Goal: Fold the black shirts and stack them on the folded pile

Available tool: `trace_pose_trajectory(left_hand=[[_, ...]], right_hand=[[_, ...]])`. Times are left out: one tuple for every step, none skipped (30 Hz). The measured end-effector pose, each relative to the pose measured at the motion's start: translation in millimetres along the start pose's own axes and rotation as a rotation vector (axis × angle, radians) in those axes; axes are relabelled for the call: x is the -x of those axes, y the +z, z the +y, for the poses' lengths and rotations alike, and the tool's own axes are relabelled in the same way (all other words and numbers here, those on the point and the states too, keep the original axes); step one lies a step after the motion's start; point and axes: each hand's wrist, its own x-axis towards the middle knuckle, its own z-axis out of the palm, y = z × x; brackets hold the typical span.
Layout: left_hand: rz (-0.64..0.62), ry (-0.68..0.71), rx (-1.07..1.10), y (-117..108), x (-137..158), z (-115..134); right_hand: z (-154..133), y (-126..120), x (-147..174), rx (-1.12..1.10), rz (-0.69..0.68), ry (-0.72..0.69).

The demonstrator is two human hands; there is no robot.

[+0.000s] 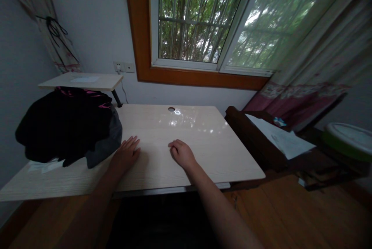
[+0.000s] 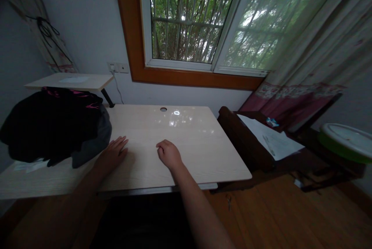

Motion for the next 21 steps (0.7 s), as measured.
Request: trace_pose_trajectory(left_hand=[[-0.007,0.003,0.001,0.0,-0.1,-0.6],[-0.012,0.003,0.001,0.0,-0.3,-1.0],[-0.015,0.003,0.001,-0.3,-0.4,-1.2],[-0.016,0.001,0.0,-0.5,-0.5,-1.1],[-0.016,-0.001,-0.001,-0.8,-0.7,-0.9],[-0.015,-0.003,-0.002,-1.0,-0.8,-0.6],[-0.015,-0.005,-0.002,-1.1,-0.9,-0.3],[-0.018,-0.007,0.0,-1.2,-1.0,0.0],[-0.02,-0.008,0.002,-1.1,-1.0,0.1],[-0.022,-0.01,0.005,-1.0,-1.1,0.1],[-0.024,-0.012,0.009,-0.8,-1.2,0.1],[-0.025,-0.011,0.012,-0.7,-1.2,0.0],[-0.026,-0.011,0.015,-0.6,-1.3,-0.1],[-0.025,-0.01,0.017,-0.6,-1.3,-0.1],[-0.021,-0.011,0.02,-0.8,-1.4,0.1],[-0.017,-0.01,0.025,-1.1,-1.4,0.3],[-0.011,-0.011,0.031,-1.5,-1.4,0.7],[-0.006,-0.011,0.037,-1.9,-1.4,1.0],[-0.001,-0.01,0.043,-2.2,-1.4,1.3],[0.001,-0.008,0.048,-2.5,-1.3,1.4],[0.004,-0.006,0.053,-2.5,-1.2,1.4]], right_hand=[[-0.2,0.4,-0.2,0.019,-0.006,-0.003],[-0.5,0.8,-0.3,0.035,-0.012,-0.007],[-0.8,1.0,-0.4,0.049,-0.018,-0.013],[-1.1,1.0,-0.3,0.06,-0.021,-0.018],[-1.3,0.9,-0.1,0.067,-0.024,-0.023],[-1.5,0.7,0.2,0.071,-0.025,-0.028],[-1.5,0.3,0.6,0.072,-0.024,-0.032],[-1.3,-0.2,1.0,0.068,-0.025,-0.038],[-1.0,-0.8,1.5,0.059,-0.026,-0.043],[-0.4,-1.3,1.9,0.044,-0.026,-0.046],[0.3,-1.8,2.2,0.022,-0.025,-0.047],[1.2,-2.2,2.3,-0.003,-0.022,-0.044],[2.2,-2.4,2.2,-0.03,-0.018,-0.038],[3.1,-2.4,2.0,-0.054,-0.012,-0.029],[3.9,-2.4,1.6,-0.074,-0.007,-0.021],[4.4,-2.3,1.2,-0.088,-0.004,-0.016],[4.6,-2.3,0.7,-0.097,-0.003,-0.014],[4.6,-2.4,0.4,-0.103,-0.004,-0.016],[4.2,-2.6,0.1,-0.108,-0.007,-0.02],[3.7,-2.9,-0.1,-0.111,-0.01,-0.023],[3.1,-3.4,-0.2,-0.113,-0.014,-0.022]])
